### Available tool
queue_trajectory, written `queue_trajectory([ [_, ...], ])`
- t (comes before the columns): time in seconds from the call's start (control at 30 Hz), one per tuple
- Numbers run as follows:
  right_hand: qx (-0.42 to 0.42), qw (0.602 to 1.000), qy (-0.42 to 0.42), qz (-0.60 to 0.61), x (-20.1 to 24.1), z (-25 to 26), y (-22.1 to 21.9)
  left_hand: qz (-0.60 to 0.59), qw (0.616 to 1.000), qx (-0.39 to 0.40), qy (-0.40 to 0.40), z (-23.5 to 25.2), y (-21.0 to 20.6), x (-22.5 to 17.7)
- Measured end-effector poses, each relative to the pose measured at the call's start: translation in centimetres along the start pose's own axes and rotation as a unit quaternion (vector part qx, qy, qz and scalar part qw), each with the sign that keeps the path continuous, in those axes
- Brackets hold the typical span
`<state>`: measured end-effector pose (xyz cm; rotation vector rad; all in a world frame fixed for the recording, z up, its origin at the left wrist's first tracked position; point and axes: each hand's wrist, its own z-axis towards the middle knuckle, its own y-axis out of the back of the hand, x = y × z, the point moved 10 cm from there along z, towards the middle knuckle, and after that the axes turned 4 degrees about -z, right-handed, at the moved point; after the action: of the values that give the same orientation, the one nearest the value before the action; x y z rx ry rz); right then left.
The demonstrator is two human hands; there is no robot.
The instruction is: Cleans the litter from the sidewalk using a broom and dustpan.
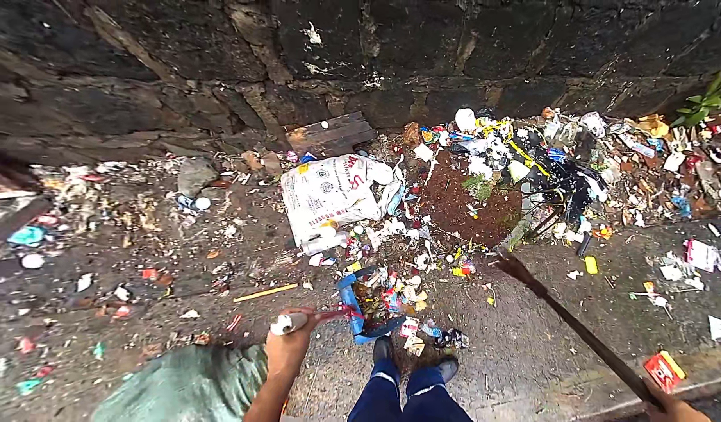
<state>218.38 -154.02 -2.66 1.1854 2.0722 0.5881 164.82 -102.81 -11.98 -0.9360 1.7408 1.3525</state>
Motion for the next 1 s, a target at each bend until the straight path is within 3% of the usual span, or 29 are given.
queue_trajectory([
  [0.07,-0.017,0.999,-0.048,0.021,3.2,3.5,-2.0,0.001,1.000,0.003,0.004,0.2,0.3,0.2],
  [0.13,0.005,0.998,-0.062,0.002,8.7,3.8,-5.0,-0.007,1.000,0.003,0.005,0.1,0.8,0.4],
  [0.27,0.111,0.991,0.046,-0.065,19.6,-4.0,-10.8,-0.018,1.000,0.001,0.001,1.6,2.7,0.9],
  [0.33,0.134,0.985,0.087,-0.061,19.9,-6.1,-10.4,-0.030,0.999,-0.015,0.004,2.9,4.8,1.2],
  [0.43,0.101,0.987,0.126,-0.002,16.2,-6.7,-5.2,-0.052,0.996,-0.065,0.037,5.3,9.6,1.4],
  [0.57,0.049,0.993,0.111,-0.001,12.3,-5.3,-0.3,-0.078,0.989,-0.100,0.078,6.4,13.6,1.0],
  [0.63,0.030,0.996,0.084,0.009,14.3,-4.2,-0.4,-0.085,0.987,-0.111,0.077,6.9,14.7,0.7],
  [0.73,0.025,0.999,0.039,0.029,22.3,-2.9,-4.7,-0.072,0.989,-0.116,0.063,7.5,15.8,0.9],
  [0.8,0.076,0.995,0.067,-0.015,28.5,-4.2,-7.6,-0.066,0.990,-0.112,0.059,7.3,15.7,1.4],
  [0.87,0.125,0.983,0.121,-0.052,32.0,-6.3,-8.6,-0.070,0.991,-0.102,0.057,7.3,15.1,2.5],
  [0.93,0.118,0.978,0.167,-0.031,31.6,-6.6,-5.7,-0.073,0.992,-0.089,0.058,7.5,14.3,3.5],
  [1.0,0.068,0.979,0.190,0.006,29.0,-5.7,0.5,-0.039,0.994,-0.083,0.061,8.1,14.1,3.7],
])
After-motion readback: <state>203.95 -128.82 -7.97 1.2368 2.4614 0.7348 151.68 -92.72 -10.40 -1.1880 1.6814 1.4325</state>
